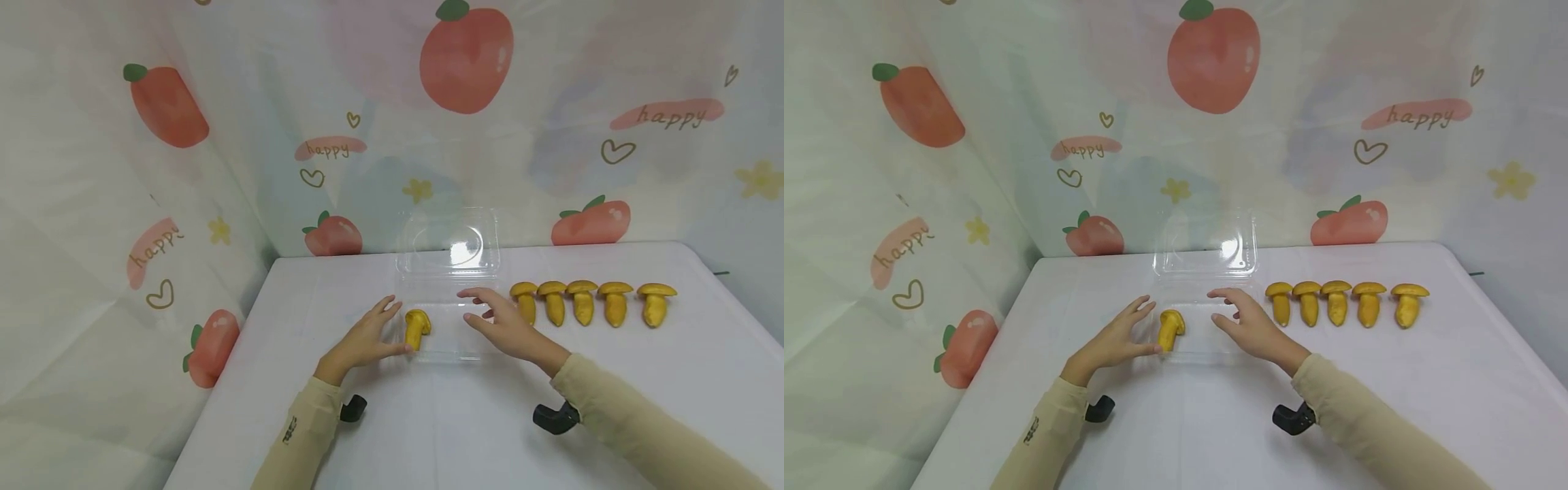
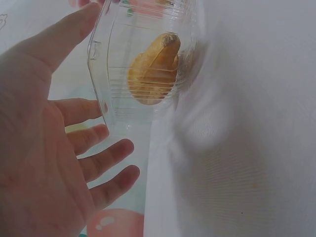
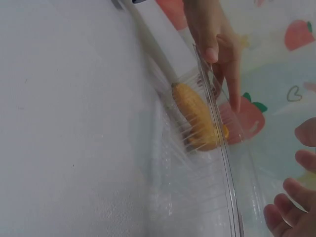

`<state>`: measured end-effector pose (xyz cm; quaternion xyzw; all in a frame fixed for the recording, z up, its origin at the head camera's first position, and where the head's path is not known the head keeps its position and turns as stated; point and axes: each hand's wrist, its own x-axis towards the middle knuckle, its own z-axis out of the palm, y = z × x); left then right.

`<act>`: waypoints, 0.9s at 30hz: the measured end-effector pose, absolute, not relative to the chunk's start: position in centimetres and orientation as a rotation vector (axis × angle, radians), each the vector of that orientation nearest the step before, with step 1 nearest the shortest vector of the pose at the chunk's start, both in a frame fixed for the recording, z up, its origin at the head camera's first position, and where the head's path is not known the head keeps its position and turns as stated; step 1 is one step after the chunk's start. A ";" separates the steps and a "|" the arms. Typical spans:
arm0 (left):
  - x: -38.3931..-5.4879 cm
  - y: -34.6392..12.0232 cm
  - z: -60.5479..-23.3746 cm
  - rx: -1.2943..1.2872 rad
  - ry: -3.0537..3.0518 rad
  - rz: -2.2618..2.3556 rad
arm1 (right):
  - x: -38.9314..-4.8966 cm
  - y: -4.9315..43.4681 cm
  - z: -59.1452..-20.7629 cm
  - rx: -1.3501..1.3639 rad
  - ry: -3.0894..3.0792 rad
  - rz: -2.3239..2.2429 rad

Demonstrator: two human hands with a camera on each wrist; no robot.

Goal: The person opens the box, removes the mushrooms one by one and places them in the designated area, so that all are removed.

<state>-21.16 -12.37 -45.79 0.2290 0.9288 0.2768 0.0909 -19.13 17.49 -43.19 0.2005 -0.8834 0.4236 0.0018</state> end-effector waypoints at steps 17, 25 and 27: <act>-21.2 -12.4 -45.8 0.648 2.742 0.860 | -20.2 13.3 -44.8 0.757 -2.867 1.508; -21.2 -12.5 -45.8 0.656 2.736 0.866 | -20.7 11.8 -45.5 0.732 -2.924 1.552; -21.2 -12.5 -45.8 0.656 2.734 0.870 | -20.9 11.7 -45.6 0.730 -2.933 1.558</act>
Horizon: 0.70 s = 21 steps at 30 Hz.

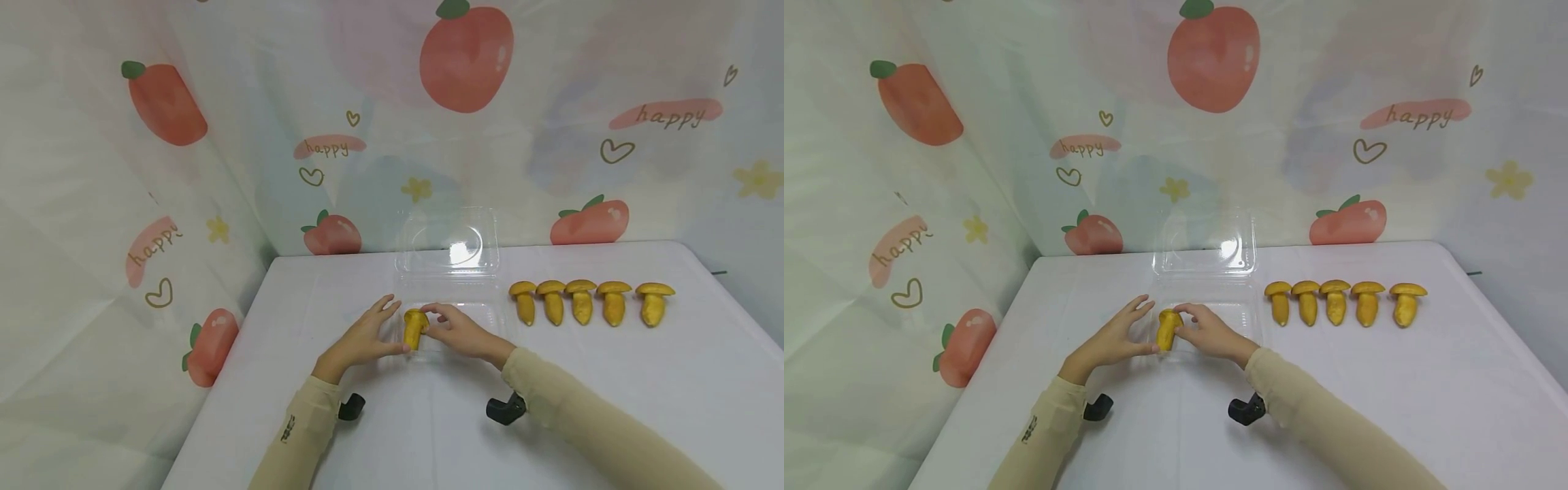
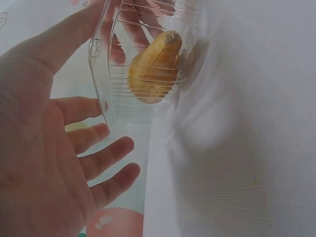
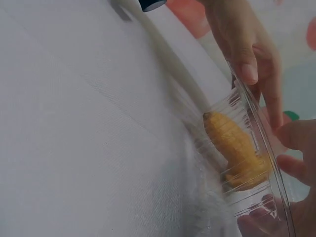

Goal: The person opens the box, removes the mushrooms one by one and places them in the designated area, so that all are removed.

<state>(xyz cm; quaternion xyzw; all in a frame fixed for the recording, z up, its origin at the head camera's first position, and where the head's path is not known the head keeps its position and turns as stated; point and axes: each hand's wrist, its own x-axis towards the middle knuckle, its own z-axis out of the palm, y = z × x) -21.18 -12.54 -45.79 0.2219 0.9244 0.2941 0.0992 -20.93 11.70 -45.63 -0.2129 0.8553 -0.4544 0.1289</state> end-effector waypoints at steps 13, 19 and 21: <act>-21.4 -12.6 -46.0 0.672 2.742 0.865 | -22.1 11.4 -46.0 -0.528 2.416 -1.351; -21.3 -12.5 -46.0 0.658 2.746 0.854 | -22.3 11.3 -46.2 -0.537 2.373 -1.346; -21.3 -12.5 -45.9 0.654 2.747 0.852 | -22.4 11.2 -46.3 -0.538 2.355 -1.353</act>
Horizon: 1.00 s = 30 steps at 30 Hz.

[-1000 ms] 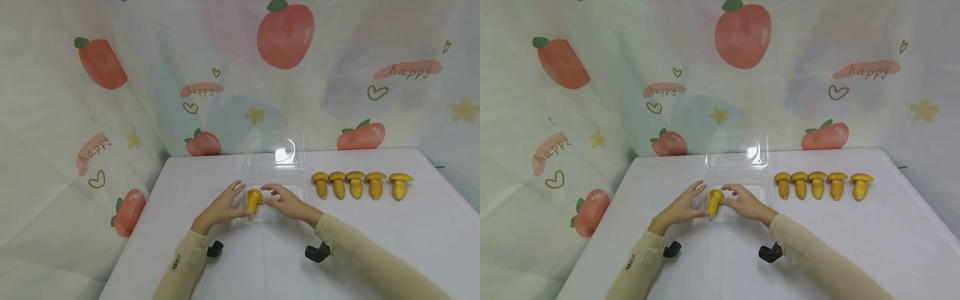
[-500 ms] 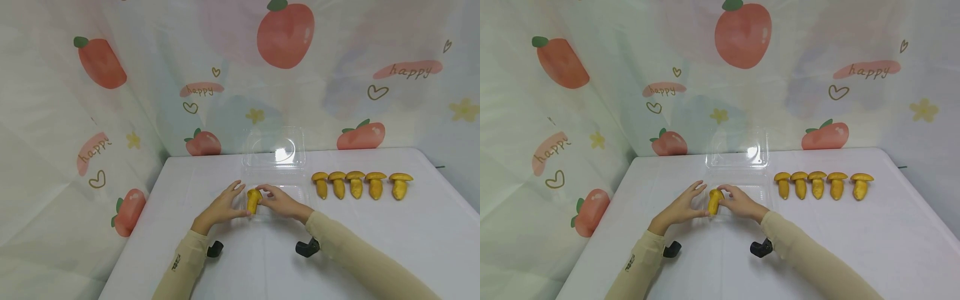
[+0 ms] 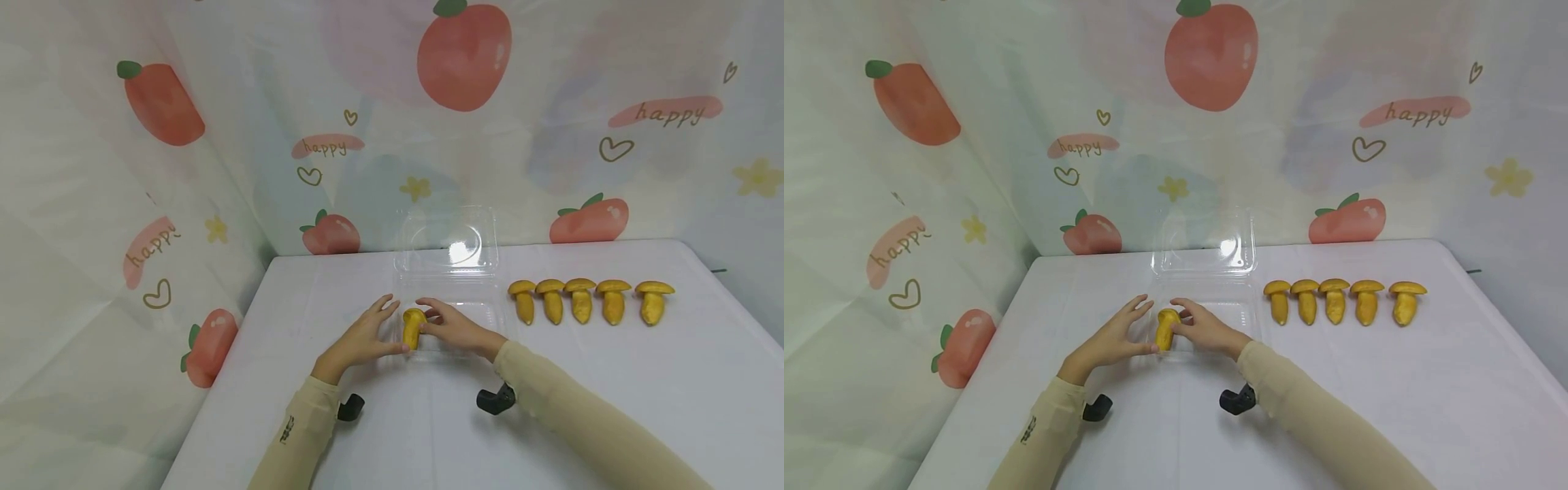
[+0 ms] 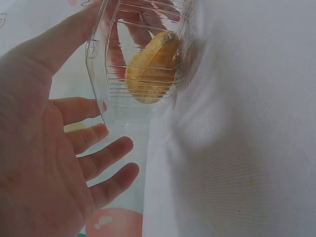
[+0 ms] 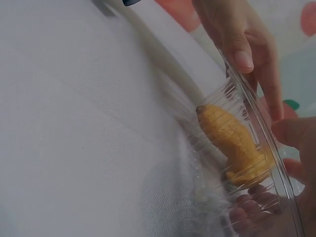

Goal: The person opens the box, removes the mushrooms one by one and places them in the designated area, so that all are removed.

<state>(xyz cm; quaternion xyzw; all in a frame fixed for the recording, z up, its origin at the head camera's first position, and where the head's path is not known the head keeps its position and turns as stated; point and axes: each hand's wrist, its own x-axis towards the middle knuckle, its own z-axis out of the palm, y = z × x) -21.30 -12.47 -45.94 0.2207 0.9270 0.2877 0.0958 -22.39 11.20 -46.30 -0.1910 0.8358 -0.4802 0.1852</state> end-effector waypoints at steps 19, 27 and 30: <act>-21.2 -12.4 -45.8 0.680 2.733 0.884 | -23.1 11.0 -46.8 -0.584 2.401 -1.356; -21.1 -12.4 -45.8 0.667 2.725 0.894 | -23.1 10.9 -46.8 -0.589 2.374 -1.421; -21.1 -12.4 -45.7 0.659 2.724 0.896 | -23.0 11.0 -46.5 -0.541 2.347 -1.453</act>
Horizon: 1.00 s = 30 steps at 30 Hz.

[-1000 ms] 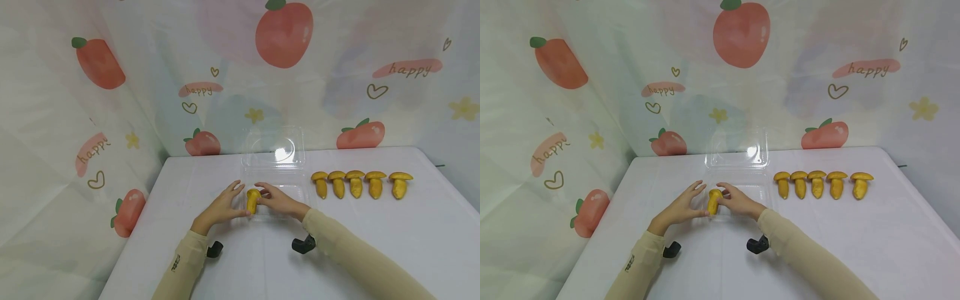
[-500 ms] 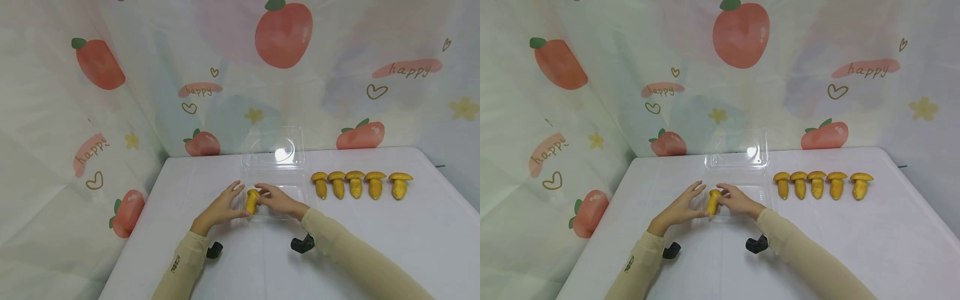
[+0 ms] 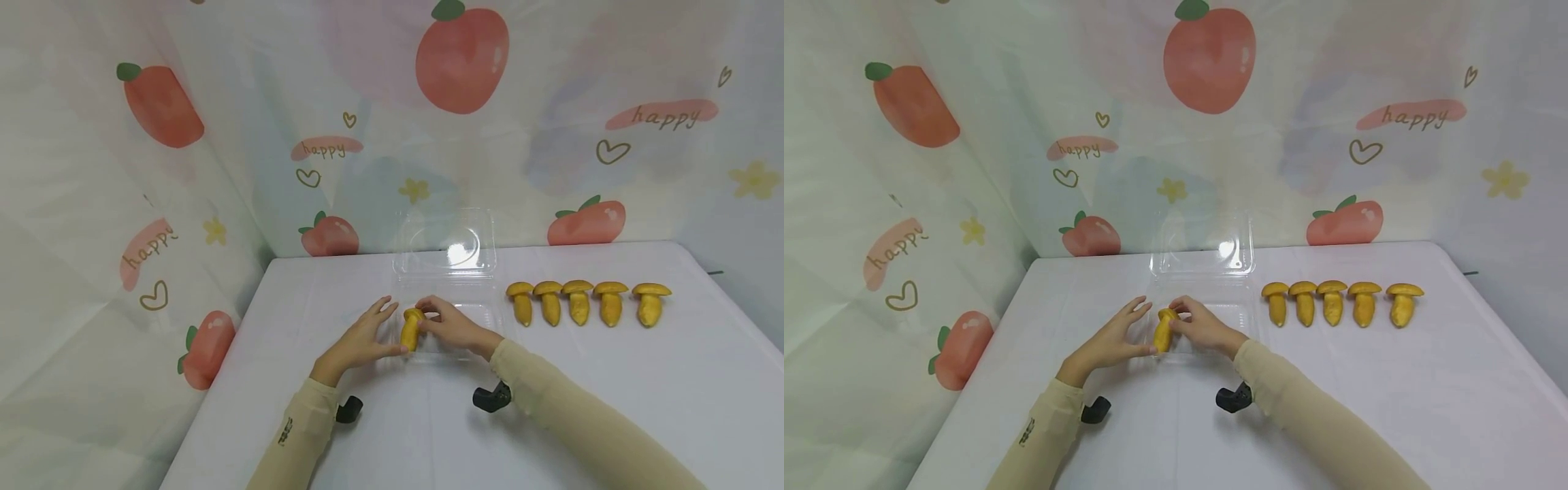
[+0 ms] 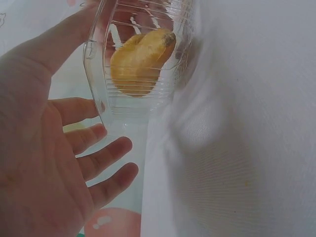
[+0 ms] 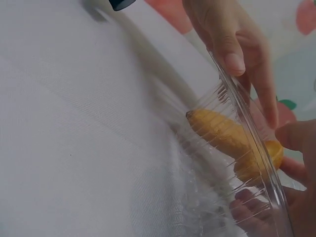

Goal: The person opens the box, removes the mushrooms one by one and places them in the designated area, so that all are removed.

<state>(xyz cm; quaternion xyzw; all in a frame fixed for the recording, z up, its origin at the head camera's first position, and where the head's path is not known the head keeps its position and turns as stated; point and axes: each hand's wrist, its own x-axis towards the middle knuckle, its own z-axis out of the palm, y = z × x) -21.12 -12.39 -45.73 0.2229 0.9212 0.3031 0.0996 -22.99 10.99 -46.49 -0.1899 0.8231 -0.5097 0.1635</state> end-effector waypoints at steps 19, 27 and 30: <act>-21.1 -12.4 -45.5 0.663 2.717 0.901 | -23.0 11.7 -45.8 -0.663 2.310 -1.459; -21.1 -12.4 -45.7 0.661 2.721 0.896 | -23.0 12.3 -45.7 -0.758 2.243 -1.438; -21.0 -12.4 -45.6 0.656 2.721 0.900 | -22.9 12.5 -45.5 -0.773 2.216 -1.446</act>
